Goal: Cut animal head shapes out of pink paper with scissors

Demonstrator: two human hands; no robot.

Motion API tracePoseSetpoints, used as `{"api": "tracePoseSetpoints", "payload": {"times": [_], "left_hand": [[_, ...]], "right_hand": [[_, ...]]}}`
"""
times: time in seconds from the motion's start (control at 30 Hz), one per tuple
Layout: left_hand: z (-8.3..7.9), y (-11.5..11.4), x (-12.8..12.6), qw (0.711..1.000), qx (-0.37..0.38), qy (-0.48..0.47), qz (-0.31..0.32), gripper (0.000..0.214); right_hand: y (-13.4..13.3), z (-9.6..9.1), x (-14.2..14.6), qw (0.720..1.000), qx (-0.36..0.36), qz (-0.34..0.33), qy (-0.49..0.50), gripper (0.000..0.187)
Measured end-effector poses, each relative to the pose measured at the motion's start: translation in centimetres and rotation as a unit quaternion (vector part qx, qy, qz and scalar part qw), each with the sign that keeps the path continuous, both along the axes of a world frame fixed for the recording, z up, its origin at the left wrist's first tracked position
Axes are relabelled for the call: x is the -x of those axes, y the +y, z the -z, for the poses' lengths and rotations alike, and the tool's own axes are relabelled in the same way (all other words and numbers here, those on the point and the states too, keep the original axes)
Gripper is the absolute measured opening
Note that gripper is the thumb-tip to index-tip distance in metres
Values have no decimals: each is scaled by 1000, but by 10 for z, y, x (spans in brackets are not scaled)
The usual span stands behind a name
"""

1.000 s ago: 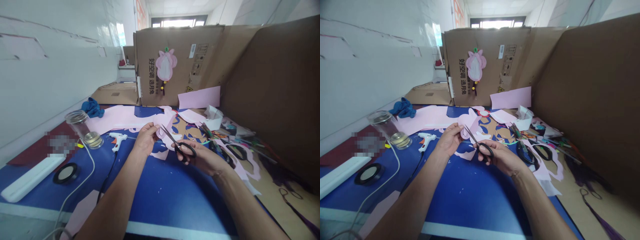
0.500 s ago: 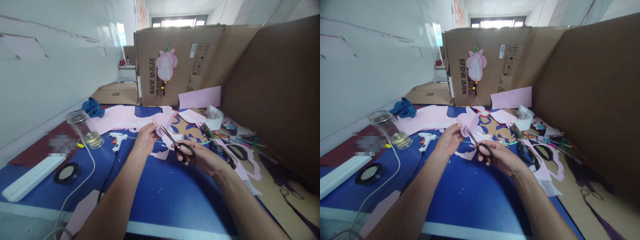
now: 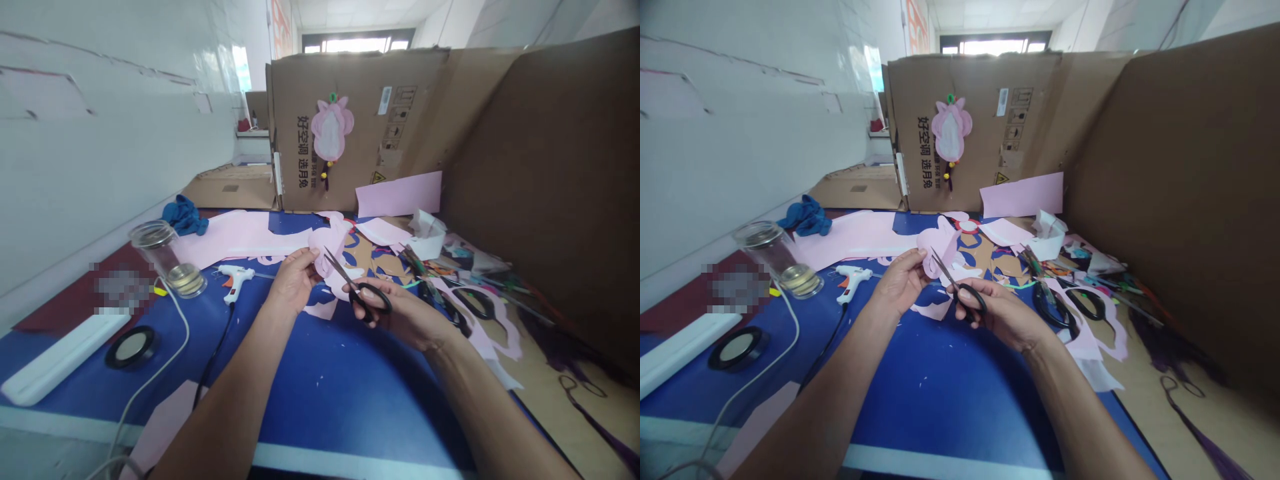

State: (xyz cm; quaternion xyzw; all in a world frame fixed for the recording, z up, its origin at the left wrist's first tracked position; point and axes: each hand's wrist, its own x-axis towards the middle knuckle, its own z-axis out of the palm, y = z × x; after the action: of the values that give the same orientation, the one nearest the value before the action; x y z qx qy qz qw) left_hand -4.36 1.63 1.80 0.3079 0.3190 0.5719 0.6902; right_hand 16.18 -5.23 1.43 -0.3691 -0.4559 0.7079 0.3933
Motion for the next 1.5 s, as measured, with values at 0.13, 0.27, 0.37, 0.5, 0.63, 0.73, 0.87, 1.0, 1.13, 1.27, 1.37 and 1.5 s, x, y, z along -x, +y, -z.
{"api": "tracePoseSetpoints", "payload": {"times": [0.13, 0.27, 0.37, 0.5, 0.63, 0.73, 0.87, 1.0, 1.13, 1.27, 1.37, 1.5], "left_hand": [[1, 0, -2, 1000, 10, 2, -1, 34], [3, -1, -4, 1000, 11, 5, 1, 34], [3, -1, -5, 1000, 7, 11, 4, 34], [3, -3, -6, 1000, 2, 30, 0, 35], [4, -4, -8, 999, -6, 47, 2, 33], [4, -5, -9, 999, -9, 50, 6, 32], [5, -7, -12, 999, -8, 50, 13, 31], [6, -8, -14, 998, -13, 52, 22, 29], [8, -9, -15, 998, -18, 56, 28, 27], [8, -9, -15, 998, -20, 58, 26, 28], [7, -9, -16, 998, -21, 62, 22, 29], [7, -10, -17, 997, -31, 74, 18, 30]], "right_hand": [[1, 2, 0, 1000, -3, 1, 3, 42], [1, 2, 0, 1000, -3, 6, 1, 42], [2, 3, -1, 1000, -6, 5, 0, 43], [3, 4, -1, 1000, -6, 5, 4, 44], [3, 4, -1, 1000, 2, 14, 3, 48], [3, 4, 0, 1000, 1, 20, 9, 49], [3, 5, 1, 999, -3, 27, 18, 48], [4, 5, 1, 999, -1, 32, 23, 47], [4, 5, 0, 999, -4, 33, 16, 50], [5, 6, 0, 999, -7, 35, 13, 50], [5, 6, 0, 999, -10, 35, 12, 50], [5, 5, -1, 999, -12, 37, 9, 49]]}}
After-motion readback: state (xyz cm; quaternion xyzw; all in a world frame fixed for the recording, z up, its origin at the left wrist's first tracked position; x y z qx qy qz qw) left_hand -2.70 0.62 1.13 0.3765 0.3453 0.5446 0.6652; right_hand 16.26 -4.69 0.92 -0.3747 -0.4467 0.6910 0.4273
